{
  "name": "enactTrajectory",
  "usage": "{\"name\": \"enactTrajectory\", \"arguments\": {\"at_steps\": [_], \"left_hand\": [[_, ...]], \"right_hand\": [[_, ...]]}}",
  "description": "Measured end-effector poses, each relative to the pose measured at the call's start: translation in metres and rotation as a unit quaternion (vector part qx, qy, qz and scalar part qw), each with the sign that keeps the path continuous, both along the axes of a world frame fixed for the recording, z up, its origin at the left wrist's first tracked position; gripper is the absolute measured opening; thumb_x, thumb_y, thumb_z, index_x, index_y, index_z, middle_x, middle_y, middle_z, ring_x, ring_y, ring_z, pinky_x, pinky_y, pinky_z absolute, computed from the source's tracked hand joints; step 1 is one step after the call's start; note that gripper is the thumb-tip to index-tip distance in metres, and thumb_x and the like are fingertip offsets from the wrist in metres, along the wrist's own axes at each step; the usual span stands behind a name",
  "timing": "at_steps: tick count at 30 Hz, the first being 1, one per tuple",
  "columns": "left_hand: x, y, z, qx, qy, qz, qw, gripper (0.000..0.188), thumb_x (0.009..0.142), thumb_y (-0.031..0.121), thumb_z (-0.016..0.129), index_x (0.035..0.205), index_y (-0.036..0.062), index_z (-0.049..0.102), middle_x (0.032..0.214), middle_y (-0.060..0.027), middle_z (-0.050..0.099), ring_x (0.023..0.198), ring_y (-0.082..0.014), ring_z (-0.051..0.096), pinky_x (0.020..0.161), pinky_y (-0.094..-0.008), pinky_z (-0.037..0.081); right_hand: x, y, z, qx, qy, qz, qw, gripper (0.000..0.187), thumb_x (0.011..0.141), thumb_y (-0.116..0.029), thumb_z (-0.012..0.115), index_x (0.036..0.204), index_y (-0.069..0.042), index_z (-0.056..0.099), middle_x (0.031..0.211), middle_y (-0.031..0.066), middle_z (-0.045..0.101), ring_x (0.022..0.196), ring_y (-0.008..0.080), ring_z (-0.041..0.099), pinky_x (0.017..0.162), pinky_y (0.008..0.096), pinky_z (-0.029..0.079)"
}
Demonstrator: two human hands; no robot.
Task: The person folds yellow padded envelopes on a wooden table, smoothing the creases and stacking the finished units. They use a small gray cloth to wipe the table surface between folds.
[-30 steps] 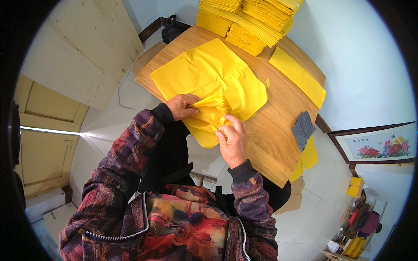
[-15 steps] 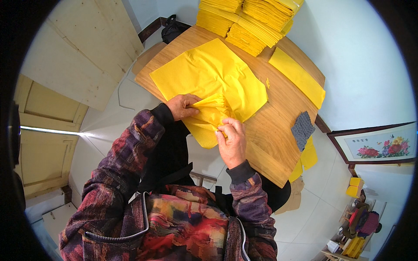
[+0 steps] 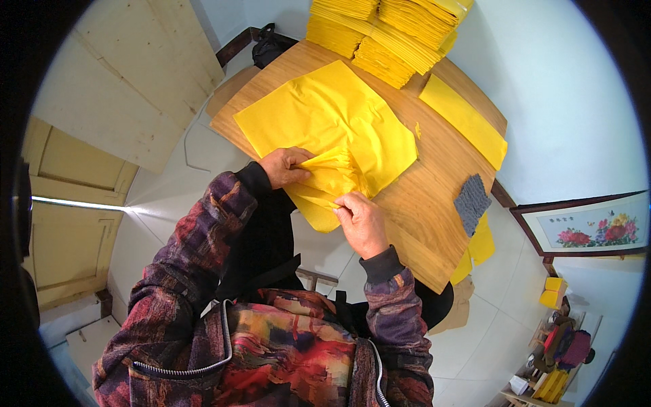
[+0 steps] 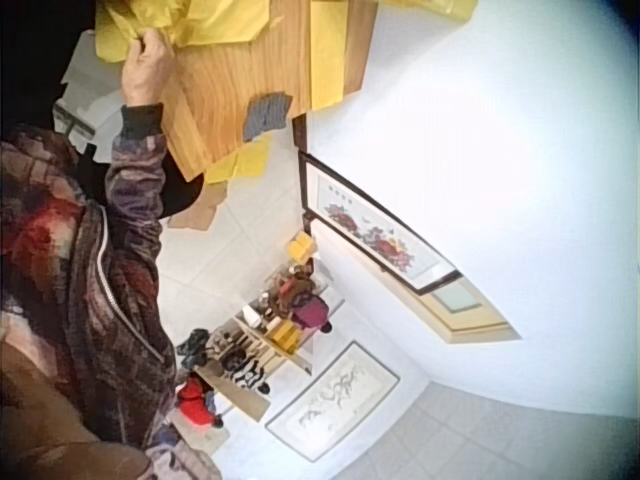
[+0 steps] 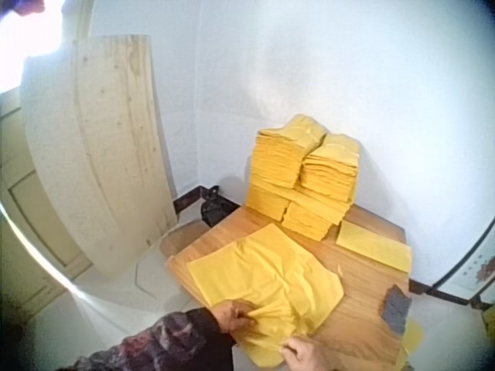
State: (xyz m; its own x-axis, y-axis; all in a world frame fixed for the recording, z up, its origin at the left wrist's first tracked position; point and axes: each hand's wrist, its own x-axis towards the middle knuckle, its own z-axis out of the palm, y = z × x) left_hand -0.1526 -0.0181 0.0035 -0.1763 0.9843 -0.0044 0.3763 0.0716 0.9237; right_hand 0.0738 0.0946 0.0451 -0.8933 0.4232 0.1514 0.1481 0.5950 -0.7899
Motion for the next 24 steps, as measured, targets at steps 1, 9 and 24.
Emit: {"name": "enactTrajectory", "arguments": {"at_steps": [1, 9, 24], "left_hand": [[0.000, 0.000, 0.000, -0.007, -0.004, -0.001, 1.000, 0.030, 0.083, 0.011, 0.065, 0.109, -0.0046, 0.063, 0.119, -0.0166, 0.061, 0.109, -0.0288, 0.056, 0.096, -0.0335, 0.044], [0.000, 0.000, 0.005, -0.030, -0.023, -0.002, 0.999, 0.028, 0.084, 0.010, 0.065, 0.108, -0.0048, 0.064, 0.119, -0.0153, 0.061, 0.109, -0.0279, 0.056, 0.095, -0.0333, 0.044], [-0.005, -0.003, 0.012, 0.001, -0.023, -0.056, 0.998, 0.033, 0.081, 0.016, 0.071, 0.106, -0.0047, 0.065, 0.119, -0.0158, 0.060, 0.108, -0.0273, 0.055, 0.093, -0.0326, 0.044]], "right_hand": [[0.000, 0.001, 0.000, 0.001, -0.006, -0.003, 1.000, 0.010, 0.079, -0.003, 0.067, 0.086, 0.000, 0.059, 0.078, 0.0142, 0.059, 0.071, 0.0300, 0.060, 0.062, 0.0339, 0.048], [-0.005, -0.001, -0.003, 0.006, -0.007, -0.023, 1.000, 0.017, 0.079, -0.002, 0.068, 0.078, 0.001, 0.052, 0.071, 0.0094, 0.052, 0.063, 0.0193, 0.053, 0.058, 0.0297, 0.043], [-0.010, 0.001, -0.007, -0.014, 0.024, -0.072, 0.997, 0.021, 0.078, -0.005, 0.072, 0.077, -0.001, 0.051, 0.071, 0.0114, 0.053, 0.061, 0.0241, 0.054, 0.056, 0.0331, 0.044]]}}
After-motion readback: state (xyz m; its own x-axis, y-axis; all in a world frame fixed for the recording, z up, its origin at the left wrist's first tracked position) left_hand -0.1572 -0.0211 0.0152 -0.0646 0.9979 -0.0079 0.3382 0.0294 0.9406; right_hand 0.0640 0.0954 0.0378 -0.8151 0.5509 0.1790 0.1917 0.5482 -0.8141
